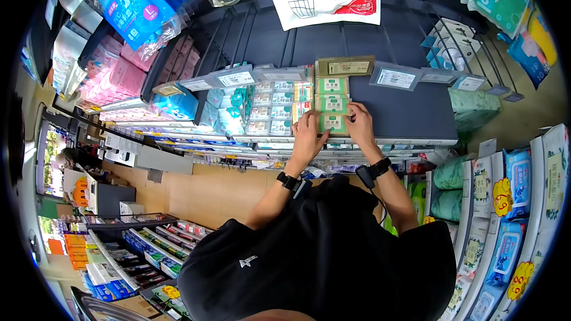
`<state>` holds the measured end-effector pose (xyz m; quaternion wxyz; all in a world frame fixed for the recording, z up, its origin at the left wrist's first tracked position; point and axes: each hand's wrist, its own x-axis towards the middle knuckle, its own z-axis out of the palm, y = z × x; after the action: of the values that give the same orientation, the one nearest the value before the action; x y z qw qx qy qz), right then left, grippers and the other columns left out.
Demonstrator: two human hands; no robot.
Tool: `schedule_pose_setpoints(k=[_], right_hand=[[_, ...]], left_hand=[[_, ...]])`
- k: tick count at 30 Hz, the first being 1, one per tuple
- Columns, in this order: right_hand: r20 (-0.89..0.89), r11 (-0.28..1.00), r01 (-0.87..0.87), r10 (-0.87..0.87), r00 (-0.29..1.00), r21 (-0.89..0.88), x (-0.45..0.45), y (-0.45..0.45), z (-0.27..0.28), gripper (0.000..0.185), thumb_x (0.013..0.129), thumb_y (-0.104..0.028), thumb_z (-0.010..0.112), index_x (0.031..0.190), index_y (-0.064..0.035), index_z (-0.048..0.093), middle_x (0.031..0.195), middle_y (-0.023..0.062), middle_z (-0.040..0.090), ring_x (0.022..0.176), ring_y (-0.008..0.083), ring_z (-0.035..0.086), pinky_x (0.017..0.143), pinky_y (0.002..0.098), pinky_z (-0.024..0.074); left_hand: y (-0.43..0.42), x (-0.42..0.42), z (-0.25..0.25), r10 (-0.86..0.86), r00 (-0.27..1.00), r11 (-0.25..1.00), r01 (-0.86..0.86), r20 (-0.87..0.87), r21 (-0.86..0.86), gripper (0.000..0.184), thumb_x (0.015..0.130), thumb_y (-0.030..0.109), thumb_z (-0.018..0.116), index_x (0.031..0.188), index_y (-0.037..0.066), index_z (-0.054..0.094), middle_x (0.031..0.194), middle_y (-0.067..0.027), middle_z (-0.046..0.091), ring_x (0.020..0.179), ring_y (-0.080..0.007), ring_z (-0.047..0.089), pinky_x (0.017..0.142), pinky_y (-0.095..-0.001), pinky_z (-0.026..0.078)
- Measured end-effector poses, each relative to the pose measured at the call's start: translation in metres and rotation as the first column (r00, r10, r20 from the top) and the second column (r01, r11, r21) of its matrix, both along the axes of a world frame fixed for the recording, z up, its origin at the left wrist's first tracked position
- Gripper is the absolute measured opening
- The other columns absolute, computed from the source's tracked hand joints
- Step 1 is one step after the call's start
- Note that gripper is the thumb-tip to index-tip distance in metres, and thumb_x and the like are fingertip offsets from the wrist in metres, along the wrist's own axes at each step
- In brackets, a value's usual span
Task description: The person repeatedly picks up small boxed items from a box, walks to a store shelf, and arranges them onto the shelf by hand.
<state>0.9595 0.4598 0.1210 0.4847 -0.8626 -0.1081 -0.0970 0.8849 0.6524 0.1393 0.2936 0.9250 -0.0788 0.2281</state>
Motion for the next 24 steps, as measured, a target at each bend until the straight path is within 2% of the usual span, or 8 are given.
schedule_pose_setpoints(k=[3, 8, 9, 10, 13, 24], right_hand=[[0.022, 1.000, 0.012, -0.012, 1.000, -0.017, 0.017, 0.005, -0.005, 0.038, 0.085, -0.003, 0.079, 0.122, 0.0008, 0.070, 0.123, 0.0111, 0.069, 0.083, 0.0221, 0.065, 0.078, 0.0333, 0.0578], [0.092, 0.995, 0.023, -0.014, 0.996, -0.093, 0.046, 0.011, -0.011, 0.039, 0.085, -0.003, 0.077, 0.123, -0.0011, 0.068, 0.124, 0.0124, 0.068, 0.089, 0.0265, 0.067, 0.079, 0.0363, 0.0583], [0.055, 0.995, 0.028, -0.023, 0.998, -0.095, 0.049, 0.012, -0.006, 0.039, 0.085, -0.003, 0.076, 0.123, -0.0001, 0.067, 0.124, 0.0141, 0.068, 0.095, 0.0311, 0.067, 0.085, 0.0393, 0.0572], [0.016, 0.995, 0.034, -0.033, 0.999, -0.097, 0.051, 0.014, -0.003, 0.039, 0.086, -0.003, 0.075, 0.123, 0.0008, 0.066, 0.125, 0.0158, 0.068, 0.102, 0.0356, 0.068, 0.091, 0.0424, 0.0562], [0.025, 0.995, 0.038, -0.036, 0.999, -0.089, 0.062, 0.018, -0.003, 0.039, 0.084, -0.004, 0.076, 0.122, 0.0012, 0.066, 0.124, 0.0170, 0.067, 0.109, 0.0382, 0.066, 0.095, 0.0445, 0.0548], [0.061, 0.992, 0.059, -0.052, 0.997, -0.114, 0.084, 0.023, -0.014, 0.037, 0.084, -0.007, 0.078, 0.119, -0.0010, 0.068, 0.125, 0.0184, 0.067, 0.117, 0.0411, 0.061, 0.101, 0.0470, 0.0509]], left_hand=[[0.002, -0.001, 0.004, -0.048, 0.994, 0.998, 0.050, -0.095, 0.024, 0.047, 0.091, 0.021, 0.076, 0.131, 0.005, 0.058, 0.131, -0.0100, 0.056, 0.121, -0.0310, 0.055, 0.102, -0.0499, 0.035], [0.003, -0.001, -0.003, -0.074, 0.994, 0.995, 0.078, -0.075, 0.054, 0.036, 0.093, 0.021, 0.073, 0.124, 0.006, 0.063, 0.127, -0.0098, 0.059, 0.117, -0.0300, 0.058, 0.102, -0.0509, 0.035], [0.003, -0.001, -0.004, -0.066, 0.996, 0.995, 0.070, -0.067, 0.070, 0.034, 0.094, 0.021, 0.073, 0.123, 0.006, 0.065, 0.126, -0.0098, 0.060, 0.116, -0.0297, 0.059, 0.102, -0.0512, 0.035], [0.004, -0.001, -0.004, -0.062, 0.996, 0.995, 0.067, -0.069, 0.071, 0.034, 0.094, 0.021, 0.073, 0.123, 0.006, 0.065, 0.126, -0.0098, 0.060, 0.116, -0.0297, 0.059, 0.102, -0.0512, 0.035], [0.004, -0.001, -0.004, -0.072, 0.995, 0.996, 0.076, -0.073, 0.055, 0.036, 0.094, 0.022, 0.073, 0.125, 0.006, 0.064, 0.127, -0.0101, 0.060, 0.118, -0.0299, 0.059, 0.103, -0.0517, 0.035], [0.003, -0.001, 0.000, -0.078, 0.984, 0.992, 0.093, -0.161, 0.088, 0.051, 0.091, 0.027, 0.075, 0.133, 0.004, 0.058, 0.132, -0.0133, 0.057, 0.122, -0.0314, 0.056, 0.105, -0.0524, 0.035]])
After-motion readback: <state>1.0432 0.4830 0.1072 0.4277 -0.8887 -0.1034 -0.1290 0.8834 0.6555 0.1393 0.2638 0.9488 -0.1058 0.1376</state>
